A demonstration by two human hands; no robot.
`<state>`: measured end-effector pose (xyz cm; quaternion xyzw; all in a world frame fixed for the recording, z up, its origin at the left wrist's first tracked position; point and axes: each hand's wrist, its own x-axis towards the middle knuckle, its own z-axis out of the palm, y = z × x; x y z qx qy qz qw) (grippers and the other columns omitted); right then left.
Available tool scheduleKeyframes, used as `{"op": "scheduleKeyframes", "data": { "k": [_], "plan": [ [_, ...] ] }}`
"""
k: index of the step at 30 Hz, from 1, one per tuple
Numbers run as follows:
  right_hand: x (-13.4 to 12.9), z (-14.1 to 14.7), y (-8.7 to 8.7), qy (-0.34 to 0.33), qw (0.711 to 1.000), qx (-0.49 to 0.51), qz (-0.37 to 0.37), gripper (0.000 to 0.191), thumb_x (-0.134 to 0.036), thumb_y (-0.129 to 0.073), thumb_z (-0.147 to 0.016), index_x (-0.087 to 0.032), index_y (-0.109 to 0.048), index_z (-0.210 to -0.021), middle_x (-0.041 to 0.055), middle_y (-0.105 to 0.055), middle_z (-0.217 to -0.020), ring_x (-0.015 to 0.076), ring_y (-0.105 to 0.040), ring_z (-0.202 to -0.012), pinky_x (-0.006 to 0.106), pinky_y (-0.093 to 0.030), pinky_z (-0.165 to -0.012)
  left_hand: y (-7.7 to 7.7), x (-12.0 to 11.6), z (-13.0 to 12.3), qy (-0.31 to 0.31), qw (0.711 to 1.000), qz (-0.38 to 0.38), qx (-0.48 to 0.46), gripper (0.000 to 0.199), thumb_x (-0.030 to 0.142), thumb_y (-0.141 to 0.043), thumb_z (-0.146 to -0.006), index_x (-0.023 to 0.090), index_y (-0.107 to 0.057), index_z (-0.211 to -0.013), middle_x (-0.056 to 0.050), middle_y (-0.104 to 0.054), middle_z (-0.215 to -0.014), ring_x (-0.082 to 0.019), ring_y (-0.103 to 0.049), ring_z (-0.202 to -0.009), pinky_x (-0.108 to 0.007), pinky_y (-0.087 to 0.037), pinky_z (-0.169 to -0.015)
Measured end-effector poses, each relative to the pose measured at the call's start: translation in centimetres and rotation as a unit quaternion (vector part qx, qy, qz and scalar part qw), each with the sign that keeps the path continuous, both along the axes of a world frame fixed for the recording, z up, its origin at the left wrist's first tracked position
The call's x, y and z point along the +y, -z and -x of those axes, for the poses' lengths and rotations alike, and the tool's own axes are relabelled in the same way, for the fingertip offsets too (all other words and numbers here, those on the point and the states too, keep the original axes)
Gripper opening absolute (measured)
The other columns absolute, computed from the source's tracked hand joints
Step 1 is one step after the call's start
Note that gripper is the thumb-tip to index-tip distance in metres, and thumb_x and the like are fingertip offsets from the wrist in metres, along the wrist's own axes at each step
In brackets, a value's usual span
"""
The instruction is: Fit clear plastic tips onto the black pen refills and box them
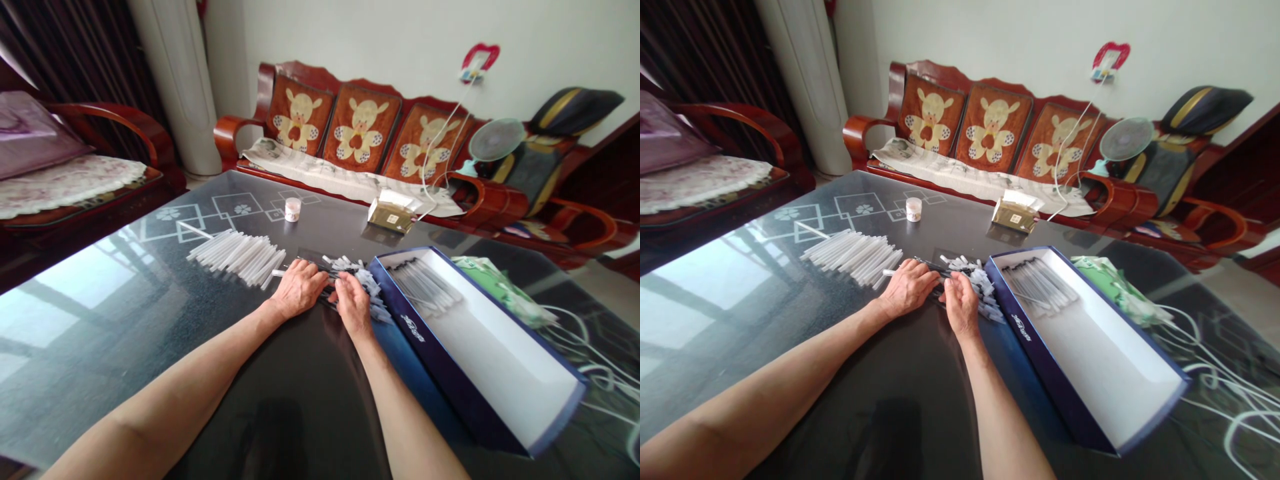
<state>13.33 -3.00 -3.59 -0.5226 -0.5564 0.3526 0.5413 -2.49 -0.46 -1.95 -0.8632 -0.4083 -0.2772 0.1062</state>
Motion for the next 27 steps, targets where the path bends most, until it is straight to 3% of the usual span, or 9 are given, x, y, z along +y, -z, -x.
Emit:
{"op": "scheduleKeyframes", "data": {
  "k": [2, 5, 11, 16, 22, 27],
  "plan": [
    [0.0, 0.1, -0.1, 0.006, 1.0, -0.016, 0.021, 0.043, -0.054, -0.047, -0.087, -0.014, -0.061, -0.097, 0.0036, -0.066, -0.069, 0.0119, -0.056, -0.049, 0.024, -0.045, -0.048, 0.0, 0.0, 0.0, 0.001, 1.0, 0.004, 0.004, 0.04, 0.035, -0.029, -0.099, 0.02, -0.066, -0.094, -0.006, -0.057, -0.077, -0.019, -0.046, -0.075, -0.035, -0.035, -0.077],
    [0.0, 0.1, -0.2, 0.006, 0.999, -0.048, 0.013, 0.039, -0.052, -0.048, -0.087, -0.017, -0.063, -0.085, 0.0026, -0.065, -0.066, 0.0121, -0.056, -0.049, 0.024, -0.046, -0.05, -0.2, -0.1, 0.0, 0.002, 1.0, 0.008, 0.013, 0.04, 0.035, -0.029, -0.099, 0.02, -0.066, -0.095, -0.006, -0.057, -0.077, -0.019, -0.046, -0.075, -0.035, -0.035, -0.077],
    [0.2, 0.0, 1.0, 0.037, 0.997, -0.051, -0.051, 0.027, -0.04, -0.057, -0.083, -0.018, -0.062, -0.098, 0.0051, -0.07, -0.084, 0.0153, -0.065, -0.064, 0.028, -0.054, -0.063, -0.1, 0.1, 0.2, -0.004, 1.0, 0.003, 0.001, 0.04, 0.037, -0.031, -0.099, 0.019, -0.066, -0.096, -0.006, -0.057, -0.078, -0.019, -0.046, -0.075, -0.035, -0.035, -0.077],
    [0.1, -1.3, 1.0, 0.088, 0.982, -0.124, -0.111, 0.022, -0.034, -0.056, -0.085, -0.019, -0.064, -0.099, 0.0071, -0.072, -0.089, 0.0184, -0.068, -0.076, 0.031, -0.056, -0.072, 0.3, 0.4, 0.3, -0.008, 1.0, -0.008, -0.007, 0.038, 0.037, -0.031, -0.099, 0.019, -0.066, -0.095, -0.005, -0.057, -0.077, -0.018, -0.046, -0.074, -0.035, -0.035, -0.076],
    [0.4, -4.2, -1.6, 0.153, 0.919, -0.308, -0.192, 0.019, -0.026, -0.053, -0.085, -0.018, -0.068, -0.091, 0.0082, -0.067, -0.091, 0.0181, -0.063, -0.078, 0.032, -0.052, -0.077, 0.5, 0.5, 0.3, 0.001, 1.0, -0.007, -0.015, 0.038, 0.036, -0.032, -0.099, 0.019, -0.065, -0.095, -0.006, -0.057, -0.08, -0.018, -0.047, -0.075, -0.034, -0.037, -0.077],
    [2.9, -4.4, -3.4, 0.073, 0.864, -0.482, -0.124, 0.02, -0.017, -0.051, -0.084, -0.017, -0.069, -0.091, 0.0084, -0.065, -0.087, 0.0181, -0.06, -0.076, 0.029, -0.048, -0.076, 0.6, 0.5, 0.3, 0.001, 1.0, -0.001, -0.021, 0.038, 0.035, -0.031, -0.099, 0.019, -0.065, -0.094, -0.007, -0.057, -0.08, -0.019, -0.047, -0.077, -0.035, -0.037, -0.078]
  ]
}}
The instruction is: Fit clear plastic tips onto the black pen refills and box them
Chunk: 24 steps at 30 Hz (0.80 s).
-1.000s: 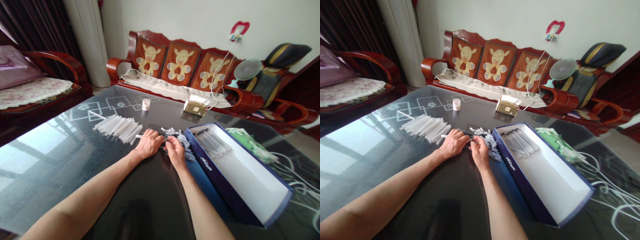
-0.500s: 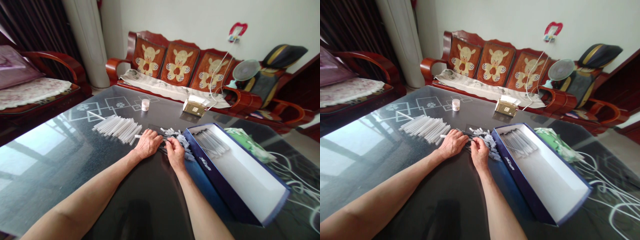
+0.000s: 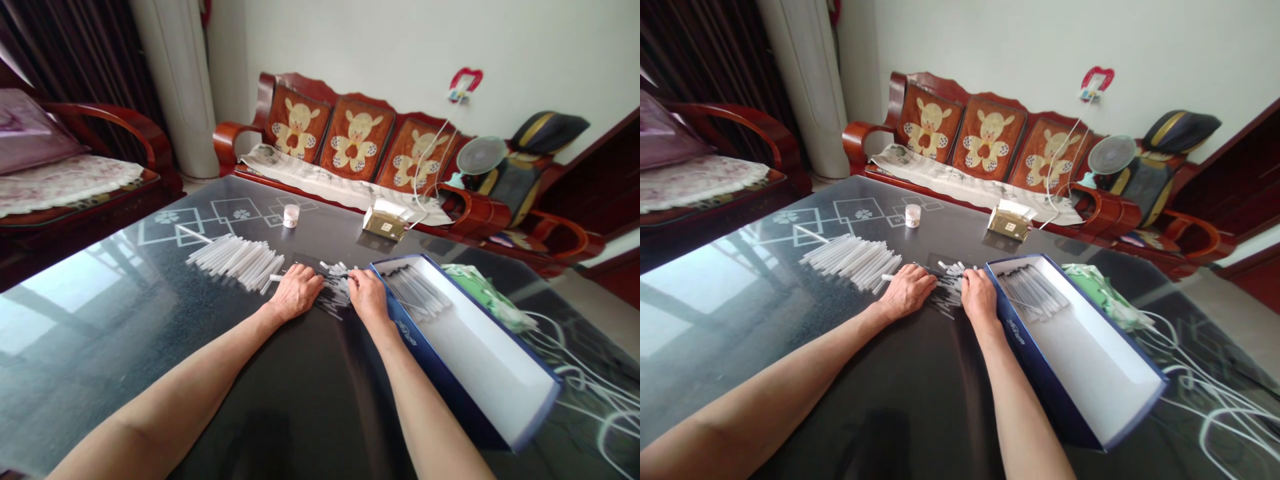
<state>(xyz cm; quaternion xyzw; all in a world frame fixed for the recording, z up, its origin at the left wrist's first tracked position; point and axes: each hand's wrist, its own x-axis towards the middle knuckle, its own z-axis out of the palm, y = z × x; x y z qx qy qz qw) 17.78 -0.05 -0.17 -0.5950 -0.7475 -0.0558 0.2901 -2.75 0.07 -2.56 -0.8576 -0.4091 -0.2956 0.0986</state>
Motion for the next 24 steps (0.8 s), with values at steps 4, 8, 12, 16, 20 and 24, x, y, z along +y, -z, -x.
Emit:
{"op": "scheduleKeyframes", "data": {
  "k": [4, 8, 12, 16, 20, 24],
  "plan": [
    [1.9, 1.1, -1.2, 0.019, 0.996, -0.075, 0.041, 0.02, -0.018, -0.051, -0.086, -0.017, -0.07, -0.093, 0.0083, -0.065, -0.085, 0.018, -0.059, -0.076, 0.028, -0.044, -0.073, -0.1, 0.0, 0.0, 0.006, 1.0, 0.014, -0.001, 0.038, 0.035, -0.031, -0.099, 0.018, -0.065, -0.095, -0.007, -0.058, -0.081, -0.019, -0.047, -0.077, -0.035, -0.038, -0.079],
    [2.2, 1.3, -1.4, 0.009, 0.996, -0.085, 0.038, 0.019, -0.018, -0.052, -0.086, -0.017, -0.07, -0.091, 0.0081, -0.065, -0.086, 0.0172, -0.059, -0.075, 0.027, -0.043, -0.072, -0.1, 0.1, 0.0, -0.004, 1.0, 0.018, 0.009, 0.039, 0.035, -0.03, -0.099, 0.019, -0.065, -0.097, -0.007, -0.058, -0.082, -0.019, -0.047, -0.078, -0.035, -0.038, -0.079],
    [-0.3, -0.2, -0.7, -0.014, 0.998, -0.066, 0.021, 0.017, -0.019, -0.053, -0.084, -0.018, -0.069, -0.085, 0.0063, -0.063, -0.081, 0.0165, -0.059, -0.072, 0.027, -0.045, -0.072, 0.0, 0.1, 0.0, -0.015, 1.0, 0.019, 0.012, 0.039, 0.035, -0.03, -0.099, 0.019, -0.065, -0.098, -0.007, -0.058, -0.083, -0.02, -0.048, -0.078, -0.036, -0.038, -0.079],
    [-5.1, -2.5, 0.4, -0.009, 1.0, -0.027, 0.0, 0.019, -0.024, -0.05, -0.087, -0.018, -0.068, -0.09, 0.0065, -0.063, -0.084, 0.0165, -0.061, -0.071, 0.027, -0.048, -0.069, -0.1, 0.0, 0.0, -0.007, 1.0, 0.023, 0.012, 0.038, 0.035, -0.03, -0.099, 0.019, -0.065, -0.097, -0.007, -0.058, -0.082, -0.02, -0.048, -0.079, -0.037, -0.038, -0.079],
    [-8.8, -3.6, 1.8, 0.016, 0.999, -0.043, -0.011, 0.02, -0.026, -0.047, -0.089, -0.019, -0.067, -0.093, 0.0065, -0.064, -0.086, 0.0177, -0.063, -0.074, 0.028, -0.048, -0.068, -0.2, 0.0, 0.0, -0.002, 1.0, 0.028, 0.002, 0.036, 0.035, -0.032, -0.098, 0.019, -0.065, -0.098, -0.007, -0.058, -0.084, -0.02, -0.048, -0.08, -0.036, -0.038, -0.079],
    [-9.5, -3.6, 3.0, 0.047, 0.997, -0.066, -0.013, 0.021, -0.025, -0.046, -0.089, -0.02, -0.065, -0.096, 0.0067, -0.063, -0.086, 0.0179, -0.062, -0.073, 0.028, -0.047, -0.063, -0.3, -0.1, 0.0, 0.004, 1.0, 0.025, 0.004, 0.036, 0.035, -0.033, -0.098, 0.018, -0.065, -0.099, -0.008, -0.059, -0.084, -0.02, -0.049, -0.08, -0.036, -0.039, -0.079]
  ]
}}
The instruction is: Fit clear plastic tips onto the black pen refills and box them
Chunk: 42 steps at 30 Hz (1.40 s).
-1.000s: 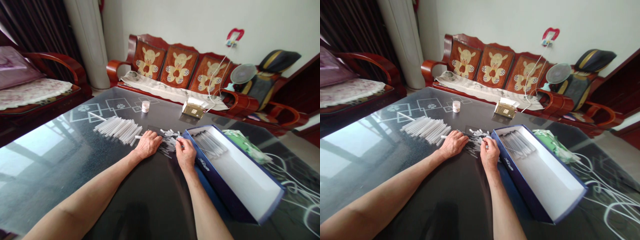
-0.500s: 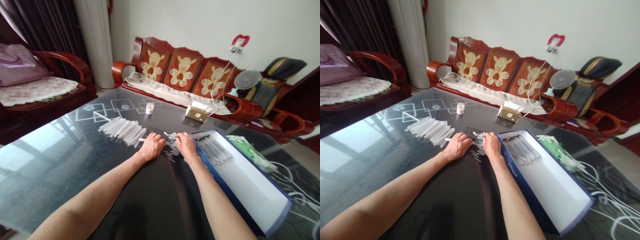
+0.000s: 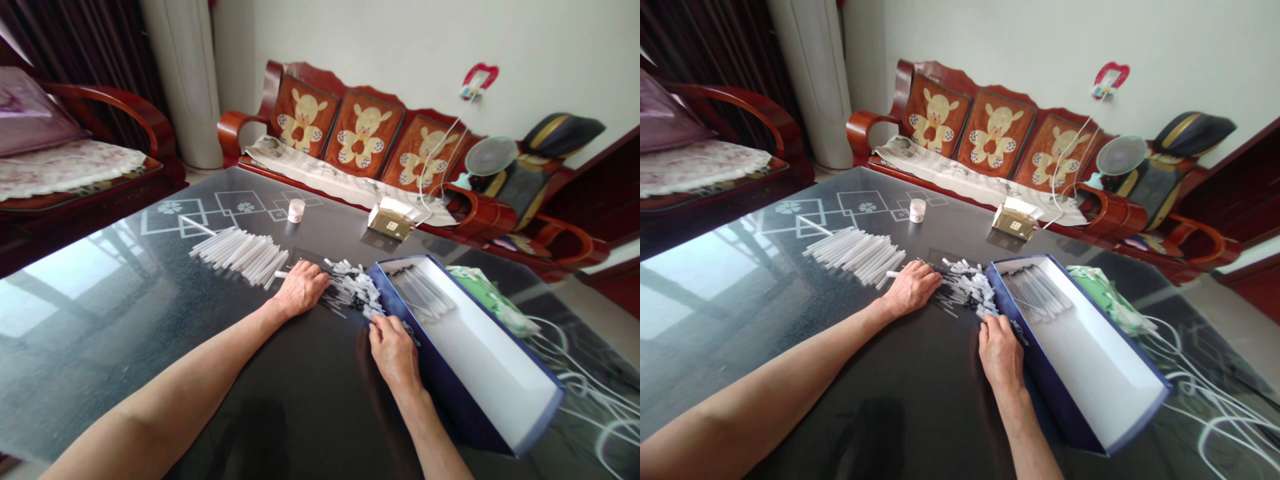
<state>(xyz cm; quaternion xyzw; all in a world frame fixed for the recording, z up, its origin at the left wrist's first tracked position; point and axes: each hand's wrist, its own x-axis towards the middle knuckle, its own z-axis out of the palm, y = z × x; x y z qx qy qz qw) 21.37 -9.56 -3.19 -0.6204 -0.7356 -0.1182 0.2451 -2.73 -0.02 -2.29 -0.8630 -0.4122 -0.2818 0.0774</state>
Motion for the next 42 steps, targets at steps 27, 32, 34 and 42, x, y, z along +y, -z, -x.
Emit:
{"op": "scheduleKeyframes", "data": {
  "k": [27, 32, 34, 42],
  "plan": [
    [0.8, 4.1, -0.9, -0.16, 0.976, 0.134, -0.062, 0.016, -0.019, -0.048, -0.092, -0.019, -0.064, -0.094, 0.0067, -0.068, -0.086, 0.0167, -0.065, -0.081, 0.029, -0.052, -0.078, -1.0, -2.1, -1.4, 0.183, 0.982, 0.014, 0.034, 0.034, 0.035, -0.036, -0.097, 0.02, -0.064, -0.109, -0.006, -0.058, -0.082, -0.018, -0.051, -0.08, -0.033, -0.038, -0.082],
    [0.9, 3.3, -1.5, -0.125, 0.978, 0.145, -0.081, 0.013, -0.02, -0.048, -0.09, -0.019, -0.061, -0.092, 0.0075, -0.065, -0.087, 0.018, -0.062, -0.083, 0.031, -0.051, -0.078, -0.8, -1.3, -0.7, 0.122, 0.992, -0.007, 0.013, 0.039, 0.049, -0.039, -0.095, 0.023, -0.069, -0.092, -0.003, -0.056, -0.071, -0.018, -0.049, -0.072, -0.035, -0.035, -0.076],
    [1.0, 3.2, -1.3, -0.115, 0.979, 0.141, -0.089, 0.018, -0.022, -0.05, -0.09, -0.018, -0.06, -0.104, 0.0099, -0.066, -0.097, 0.0199, -0.063, -0.089, 0.033, -0.051, -0.08, -0.7, -1.1, -0.6, 0.099, 0.995, -0.012, 0.011, 0.04, 0.047, -0.04, -0.094, 0.022, -0.069, -0.084, -0.003, -0.055, -0.068, -0.017, -0.048, -0.071, -0.035, -0.034, -0.075],
    [1.6, 3.4, -1.1, -0.169, 0.983, 0.027, -0.063, 0.021, -0.018, -0.046, -0.094, -0.016, -0.064, -0.105, 0.0072, -0.07, -0.086, 0.019, -0.065, -0.081, 0.032, -0.048, -0.079, -0.8, -0.8, -0.2, 0.127, 0.991, -0.029, 0.029, 0.041, 0.048, -0.037, -0.096, 0.022, -0.069, -0.094, -0.004, -0.056, -0.075, -0.017, -0.047, -0.074, -0.035, -0.035, -0.077]
  ]
}}
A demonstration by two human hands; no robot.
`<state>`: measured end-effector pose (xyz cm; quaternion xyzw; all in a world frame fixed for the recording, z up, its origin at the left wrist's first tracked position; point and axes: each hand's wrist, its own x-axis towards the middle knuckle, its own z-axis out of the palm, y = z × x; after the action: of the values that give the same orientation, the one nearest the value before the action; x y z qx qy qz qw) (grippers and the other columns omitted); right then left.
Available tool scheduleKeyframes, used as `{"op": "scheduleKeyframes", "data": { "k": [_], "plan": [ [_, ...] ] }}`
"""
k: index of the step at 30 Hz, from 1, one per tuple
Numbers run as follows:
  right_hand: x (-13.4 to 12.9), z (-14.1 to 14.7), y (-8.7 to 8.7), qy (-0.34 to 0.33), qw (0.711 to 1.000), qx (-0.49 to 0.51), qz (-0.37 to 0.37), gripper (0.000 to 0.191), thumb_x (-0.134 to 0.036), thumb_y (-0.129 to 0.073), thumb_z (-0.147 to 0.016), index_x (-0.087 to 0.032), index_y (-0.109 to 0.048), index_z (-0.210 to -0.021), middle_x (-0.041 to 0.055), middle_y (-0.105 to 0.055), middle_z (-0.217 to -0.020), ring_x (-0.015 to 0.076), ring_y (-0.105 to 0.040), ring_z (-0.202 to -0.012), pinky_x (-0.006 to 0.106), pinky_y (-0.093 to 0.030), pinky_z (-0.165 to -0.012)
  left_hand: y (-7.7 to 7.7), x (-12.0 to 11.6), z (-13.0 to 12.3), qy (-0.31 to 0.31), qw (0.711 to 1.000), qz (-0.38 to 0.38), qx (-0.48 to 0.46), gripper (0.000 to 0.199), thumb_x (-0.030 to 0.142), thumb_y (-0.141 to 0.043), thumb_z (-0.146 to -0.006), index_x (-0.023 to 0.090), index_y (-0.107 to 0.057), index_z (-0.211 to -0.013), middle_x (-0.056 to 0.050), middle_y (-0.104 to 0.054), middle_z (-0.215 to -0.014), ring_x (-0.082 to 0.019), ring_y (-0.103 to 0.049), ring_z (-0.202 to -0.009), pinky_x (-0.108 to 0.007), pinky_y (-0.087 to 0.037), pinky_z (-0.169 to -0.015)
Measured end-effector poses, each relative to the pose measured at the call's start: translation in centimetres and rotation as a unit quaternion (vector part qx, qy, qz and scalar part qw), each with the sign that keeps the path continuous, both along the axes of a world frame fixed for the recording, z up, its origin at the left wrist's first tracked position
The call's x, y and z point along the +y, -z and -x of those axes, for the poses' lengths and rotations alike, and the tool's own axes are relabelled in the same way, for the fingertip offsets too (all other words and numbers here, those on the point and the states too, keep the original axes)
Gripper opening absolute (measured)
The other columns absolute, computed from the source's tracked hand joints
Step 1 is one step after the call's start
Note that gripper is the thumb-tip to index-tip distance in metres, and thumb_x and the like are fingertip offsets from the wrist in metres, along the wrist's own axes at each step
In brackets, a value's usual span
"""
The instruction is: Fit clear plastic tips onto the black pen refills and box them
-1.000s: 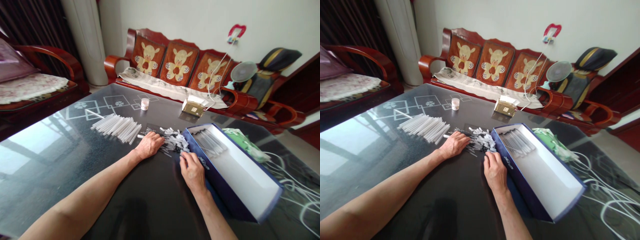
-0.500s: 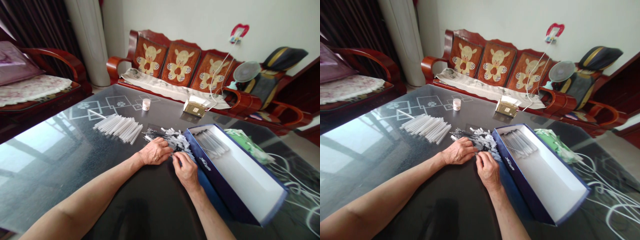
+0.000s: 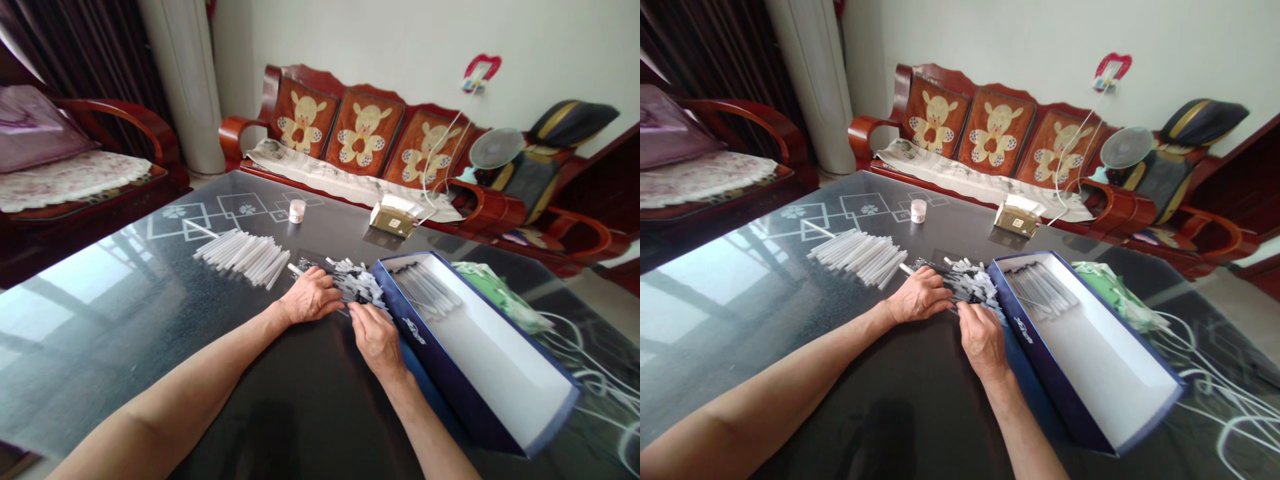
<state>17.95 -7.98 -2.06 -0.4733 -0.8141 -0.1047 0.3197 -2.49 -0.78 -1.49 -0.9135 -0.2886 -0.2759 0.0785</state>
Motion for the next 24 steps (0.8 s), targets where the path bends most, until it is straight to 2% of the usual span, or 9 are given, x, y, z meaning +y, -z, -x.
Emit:
{"op": "scheduleKeyframes", "data": {
  "k": [4, 6, 9, 12, 15, 17, 21, 24],
  "plan": [
    [2.1, -1.0, -0.5, 0.057, 0.998, -0.028, -0.024, 0.018, -0.018, -0.047, -0.093, -0.016, -0.064, -0.099, 0.0072, -0.07, -0.09, 0.0196, -0.064, -0.081, 0.033, -0.044, -0.077, -0.1, 1.4, 1.8, -0.104, 0.993, -0.014, -0.049, 0.036, 0.038, -0.036, -0.098, 0.021, -0.066, -0.11, -0.006, -0.059, -0.083, -0.019, -0.048, -0.076, -0.036, -0.035, -0.077],
    [3.2, -0.5, -0.4, 0.075, 0.996, -0.04, -0.016, 0.016, -0.018, -0.049, -0.092, -0.016, -0.064, -0.095, 0.0064, -0.07, -0.088, 0.0201, -0.064, -0.081, 0.034, -0.042, -0.076, -0.1, 1.7, 2.4, -0.131, 0.989, -0.021, -0.065, 0.035, 0.031, -0.035, -0.098, 0.021, -0.064, -0.114, -0.007, -0.06, -0.084, -0.018, -0.048, -0.075, -0.036, -0.036, -0.076],
    [4.4, 1.6, 0.3, 0.082, 0.996, -0.04, 0.0, 0.015, -0.019, -0.05, -0.091, -0.017, -0.065, -0.096, 0.0064, -0.07, -0.087, 0.0214, -0.063, -0.083, 0.035, -0.042, -0.077, 0.0, 1.6, 2.2, -0.111, 0.991, -0.033, -0.061, 0.033, 0.025, -0.036, -0.097, 0.022, -0.063, -0.115, -0.007, -0.062, -0.088, -0.018, -0.05, -0.077, -0.037, -0.037, -0.079],
    [4.7, 3.6, 1.0, 0.083, 0.996, 0.004, -0.014, 0.022, -0.021, -0.05, -0.091, -0.015, -0.063, -0.108, 0.0099, -0.069, -0.1, 0.0238, -0.062, -0.092, 0.037, -0.043, -0.082, -0.1, 1.0, 1.3, -0.068, 0.994, -0.056, -0.059, 0.03, 0.024, -0.039, -0.096, 0.024, -0.064, -0.113, -0.007, -0.064, -0.102, -0.02, -0.053, -0.094, -0.041, -0.036, -0.09],
    [4.7, 4.1, 1.2, 0.065, 0.995, 0.071, -0.039, 0.026, -0.02, -0.045, -0.093, -0.014, -0.061, -0.112, 0.0114, -0.068, -0.105, 0.0238, -0.061, -0.098, 0.037, -0.045, -0.086, -0.2, 0.3, 0.5, -0.053, 0.993, -0.086, -0.068, 0.025, 0.025, -0.045, -0.094, 0.029, -0.067, -0.105, -0.005, -0.057, -0.125, -0.026, -0.045, -0.118, -0.047, -0.034, -0.098],
    [4.7, 3.7, 1.2, 0.047, 0.992, 0.101, -0.052, 0.026, -0.019, -0.043, -0.092, -0.015, -0.061, -0.11, 0.0109, -0.068, -0.103, 0.0232, -0.061, -0.098, 0.038, -0.047, -0.088, -0.3, 0.0, 0.3, -0.056, 0.991, -0.096, -0.078, 0.022, 0.025, -0.049, -0.092, 0.032, -0.068, -0.102, -0.003, -0.052, -0.133, -0.027, -0.044, -0.12, -0.047, -0.037, -0.096],
    [5.1, 2.7, 1.2, 0.027, 0.987, 0.146, -0.065, 0.026, -0.017, -0.043, -0.092, -0.016, -0.062, -0.108, 0.0098, -0.07, -0.097, 0.0221, -0.063, -0.094, 0.038, -0.049, -0.087, -0.4, 0.1, 0.8, -0.058, 0.981, -0.105, -0.153, 0.024, 0.019, -0.05, -0.091, 0.028, -0.066, -0.107, -0.008, -0.057, -0.116, -0.02, -0.052, -0.102, -0.034, -0.047, -0.085],
    [5.5, 2.4, 1.4, 0.026, 0.981, 0.178, -0.07, 0.027, -0.017, -0.041, -0.092, -0.016, -0.062, -0.108, 0.0099, -0.07, -0.095, 0.0215, -0.064, -0.093, 0.038, -0.05, -0.087, -0.9, 0.2, 1.2, -0.055, 0.967, -0.089, -0.231, 0.024, 0.016, -0.048, -0.091, 0.021, -0.063, -0.109, -0.009, -0.059, -0.106, -0.017, -0.056, -0.096, -0.03, -0.05, -0.083]
  ]
}}
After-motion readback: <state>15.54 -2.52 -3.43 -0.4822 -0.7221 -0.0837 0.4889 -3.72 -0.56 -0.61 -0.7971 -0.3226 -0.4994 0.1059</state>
